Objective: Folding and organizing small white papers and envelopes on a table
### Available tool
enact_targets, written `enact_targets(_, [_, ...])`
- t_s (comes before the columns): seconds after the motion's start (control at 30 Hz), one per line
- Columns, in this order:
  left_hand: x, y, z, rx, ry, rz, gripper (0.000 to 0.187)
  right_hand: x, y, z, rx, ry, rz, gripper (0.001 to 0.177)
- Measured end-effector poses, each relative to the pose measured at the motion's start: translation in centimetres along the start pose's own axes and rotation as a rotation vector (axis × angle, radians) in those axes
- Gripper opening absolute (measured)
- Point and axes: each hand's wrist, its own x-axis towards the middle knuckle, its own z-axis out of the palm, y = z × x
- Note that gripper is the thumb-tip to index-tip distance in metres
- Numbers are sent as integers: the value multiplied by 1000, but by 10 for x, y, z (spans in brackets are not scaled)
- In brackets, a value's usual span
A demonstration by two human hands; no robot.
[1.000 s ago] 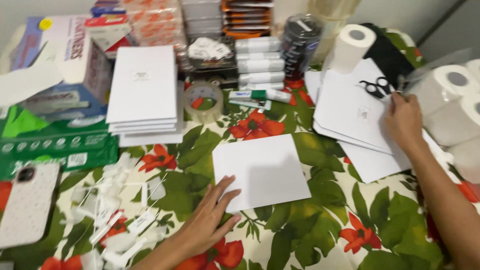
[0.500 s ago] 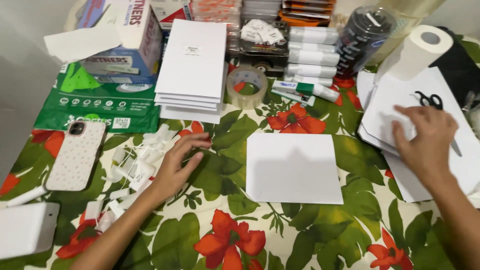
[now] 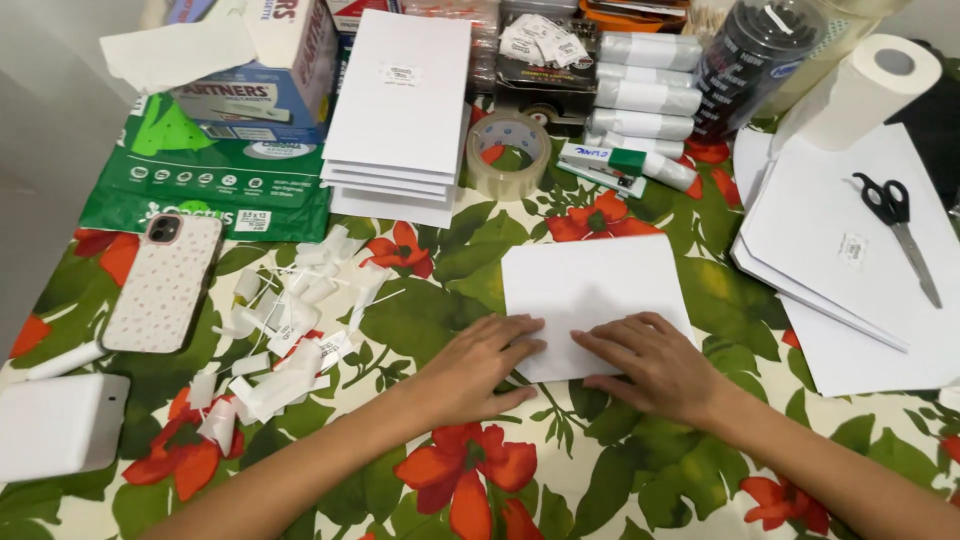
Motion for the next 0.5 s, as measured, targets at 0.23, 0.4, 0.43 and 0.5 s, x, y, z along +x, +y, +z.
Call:
enact_targets(0.23, [18,-12,36,97,103,82,36,-1,1,3,-175,139,-204,23])
enact_targets(0.4, [23,1,33,-52,38,61,40,1,-8,13,-159,163,-263,19])
enact_targets(0.43, [17,-2,36,-50,41,60,40,4,-9,11,-160,164,-266,19])
enact_targets(0.5, [4,-7,41,261,194,186,34,8,-12,7,43,205,-114,15])
